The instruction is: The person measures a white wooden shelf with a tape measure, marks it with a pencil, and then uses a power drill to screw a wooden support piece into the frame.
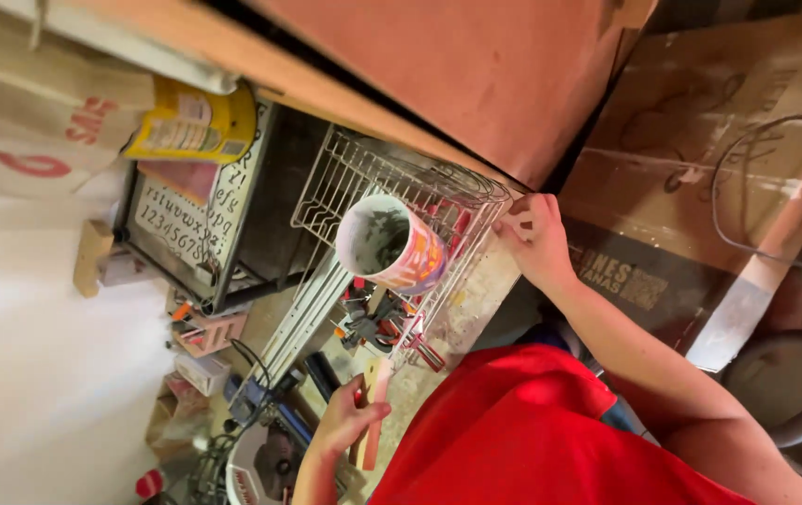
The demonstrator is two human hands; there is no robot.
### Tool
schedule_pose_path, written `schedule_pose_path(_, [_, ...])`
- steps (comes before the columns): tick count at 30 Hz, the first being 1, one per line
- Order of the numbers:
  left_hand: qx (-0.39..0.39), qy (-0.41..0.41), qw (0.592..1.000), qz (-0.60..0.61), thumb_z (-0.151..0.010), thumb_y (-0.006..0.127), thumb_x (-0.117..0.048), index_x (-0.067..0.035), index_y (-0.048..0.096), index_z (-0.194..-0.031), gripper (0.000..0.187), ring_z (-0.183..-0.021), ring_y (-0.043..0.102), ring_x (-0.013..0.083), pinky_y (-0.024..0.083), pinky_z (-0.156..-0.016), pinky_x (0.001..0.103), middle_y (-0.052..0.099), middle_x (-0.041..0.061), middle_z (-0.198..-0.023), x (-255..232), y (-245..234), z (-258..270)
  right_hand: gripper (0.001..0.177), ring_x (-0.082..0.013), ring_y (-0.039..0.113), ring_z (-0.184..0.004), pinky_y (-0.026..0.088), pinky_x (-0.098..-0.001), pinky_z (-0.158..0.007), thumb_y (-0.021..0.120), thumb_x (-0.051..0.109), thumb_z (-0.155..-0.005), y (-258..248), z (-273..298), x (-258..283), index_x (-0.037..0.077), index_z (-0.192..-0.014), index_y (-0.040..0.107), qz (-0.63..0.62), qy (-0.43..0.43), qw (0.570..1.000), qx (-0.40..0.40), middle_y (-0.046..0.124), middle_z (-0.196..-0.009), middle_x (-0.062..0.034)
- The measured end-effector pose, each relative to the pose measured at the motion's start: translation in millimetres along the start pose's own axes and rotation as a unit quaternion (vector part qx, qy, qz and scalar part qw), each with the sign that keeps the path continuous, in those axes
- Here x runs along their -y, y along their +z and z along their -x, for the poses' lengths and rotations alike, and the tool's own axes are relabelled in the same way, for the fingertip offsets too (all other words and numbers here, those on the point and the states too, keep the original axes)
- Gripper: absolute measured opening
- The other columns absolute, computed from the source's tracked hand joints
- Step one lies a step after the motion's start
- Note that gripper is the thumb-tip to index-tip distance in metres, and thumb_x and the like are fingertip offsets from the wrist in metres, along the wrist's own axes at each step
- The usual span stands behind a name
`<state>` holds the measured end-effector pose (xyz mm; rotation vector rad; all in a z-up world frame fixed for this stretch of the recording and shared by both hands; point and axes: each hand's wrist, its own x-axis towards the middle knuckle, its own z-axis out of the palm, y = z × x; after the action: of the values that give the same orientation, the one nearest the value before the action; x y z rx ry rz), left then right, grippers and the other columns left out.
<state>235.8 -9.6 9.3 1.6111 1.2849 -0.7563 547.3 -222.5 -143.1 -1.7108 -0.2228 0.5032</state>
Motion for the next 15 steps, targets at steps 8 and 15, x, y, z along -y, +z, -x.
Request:
schedule_pose_path(8, [-0.007, 0.005, 1.000, 0.013, -0.075, 0.080, -0.028, -0.005, 0.067, -0.139, 0.069, -0.082, 0.063, 0.0191, 0.050, -0.076, 0.032, 0.066, 0.007, -0.093, 14.8, 0.2, -2.5, 0.034, -0.0257, 0.061, -0.110, 0.061, -0.0400, -0.092, 0.075, 0.020, -0.097, -10.2, 6.8, -2.0, 0.005, -0.121, 0.055, 0.055, -0.099, 0.989, 0.095, 0.055, -0.125, -0.0124])
schedule_pose_path(15, [-0.010, -0.009, 1.000, -0.002, -0.077, 0.081, -0.027, -0.007, 0.070, -0.130, 0.058, -0.082, 0.063, 0.0187, 0.050, -0.076, 0.033, 0.069, 0.006, -0.098, 25.1, -4.0, 4.6, 0.034, -0.0243, 0.071, -0.098, 0.053, -0.0345, -0.081, 0.048, -0.013, -0.081, -29.8, -7.0, -0.6, 0.009, -0.095, 0.070, 0.143, -0.164, 0.973, 0.082, 0.073, -0.109, -0.0057])
